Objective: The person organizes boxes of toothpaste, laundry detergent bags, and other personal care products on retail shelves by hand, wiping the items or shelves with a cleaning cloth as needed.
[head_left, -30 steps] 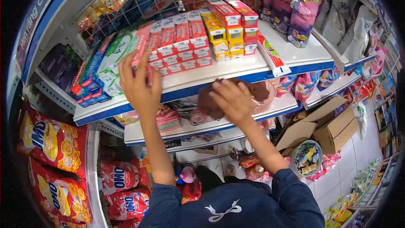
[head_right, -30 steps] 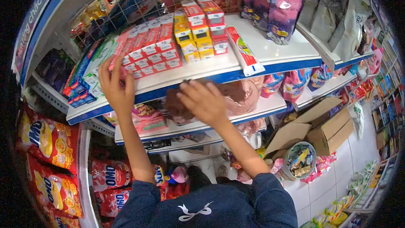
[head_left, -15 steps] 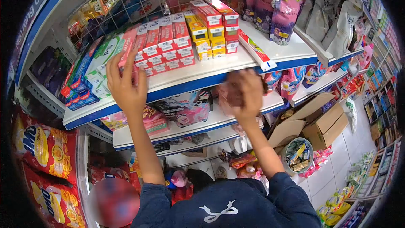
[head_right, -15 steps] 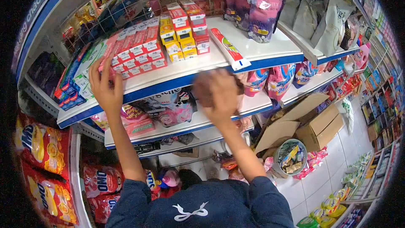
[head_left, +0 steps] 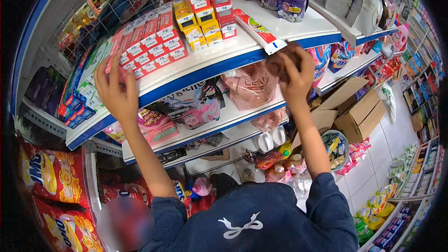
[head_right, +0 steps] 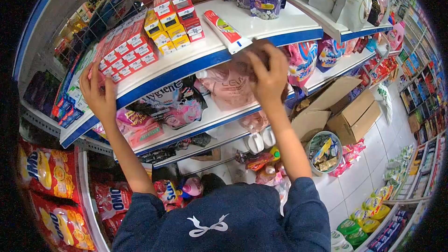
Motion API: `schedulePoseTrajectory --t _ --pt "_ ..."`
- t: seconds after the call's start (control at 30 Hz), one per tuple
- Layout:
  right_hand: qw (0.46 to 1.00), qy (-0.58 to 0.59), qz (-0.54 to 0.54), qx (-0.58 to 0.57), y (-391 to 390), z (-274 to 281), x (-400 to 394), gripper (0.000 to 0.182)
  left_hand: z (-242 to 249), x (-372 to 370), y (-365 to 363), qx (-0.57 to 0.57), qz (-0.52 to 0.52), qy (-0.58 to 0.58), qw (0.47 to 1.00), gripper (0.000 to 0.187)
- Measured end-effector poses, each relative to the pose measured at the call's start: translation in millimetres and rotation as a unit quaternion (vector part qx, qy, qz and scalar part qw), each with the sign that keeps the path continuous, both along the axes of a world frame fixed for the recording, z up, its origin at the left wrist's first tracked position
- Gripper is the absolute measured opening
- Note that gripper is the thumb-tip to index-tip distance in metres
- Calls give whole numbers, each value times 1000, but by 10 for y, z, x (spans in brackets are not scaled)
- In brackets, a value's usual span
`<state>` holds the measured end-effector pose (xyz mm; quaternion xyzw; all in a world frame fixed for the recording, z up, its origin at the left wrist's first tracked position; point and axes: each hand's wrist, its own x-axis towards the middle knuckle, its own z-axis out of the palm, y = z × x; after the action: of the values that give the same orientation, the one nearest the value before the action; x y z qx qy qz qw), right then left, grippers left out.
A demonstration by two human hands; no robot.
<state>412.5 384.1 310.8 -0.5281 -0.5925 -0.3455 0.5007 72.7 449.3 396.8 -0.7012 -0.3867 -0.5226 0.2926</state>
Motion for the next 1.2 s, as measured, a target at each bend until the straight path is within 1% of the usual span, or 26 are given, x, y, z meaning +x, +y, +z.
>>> schedulePoseTrajectory --t 0.13,0.23,0.27,0.4,0.53,0.7,0.8,0.83,0.9,0.93,0.97,1.03,1.13,1.2 --pt "999 -5 -39 4 8 -29 392 49 -23 -45 13 -20 11 7 1000 38" --pt "997 -7 -70 17 41 -87 763 50 -21 -12 8 -6 -2 -12 1000 36" --pt "995 -24 -95 32 37 -71 814 51 -21 -19 5 -6 -1 -11 1000 37" --pt "993 -40 -113 -8 -26 -47 953 50 -17 -26 3 -11 2 4 1000 38" --pt "983 -85 -160 -9 -15 -16 1110 49 -24 -46 20 -13 2 11 1000 37" --pt "976 -85 -200 -26 -28 62 1251 43 -27 -42 36 6 -8 5 1000 37" --pt "978 -63 -194 -31 -18 73 1177 38 -19 -63 25 4 10 5 1000 39" --pt "987 -38 -154 -26 -31 102 1108 38 -13 -74 31 0 4 4 1000 41" --pt "983 8 -171 -65 -38 4 1175 43 -16 -80 34 6 -2 -10 1000 41" --pt "987 21 -145 -70 -75 61 1102 47 -9 -82 15 -8 9 -9 1000 42" --pt "986 23 -146 -80 -75 34 1154 50 -6 -79 7 -15 12 -18 1000 42" --pt "987 20 -134 -90 -88 102 1144 51 -11 -65 -7 -33 15 -32 999 42" --pt "985 24 -143 -91 -83 200 1113 42 -14 -62 -24 -40 27 -34 998 42" --pt "986 25 -135 -93 -81 232 1132 41 -15 -65 -19 -43 23 -36 998 41"
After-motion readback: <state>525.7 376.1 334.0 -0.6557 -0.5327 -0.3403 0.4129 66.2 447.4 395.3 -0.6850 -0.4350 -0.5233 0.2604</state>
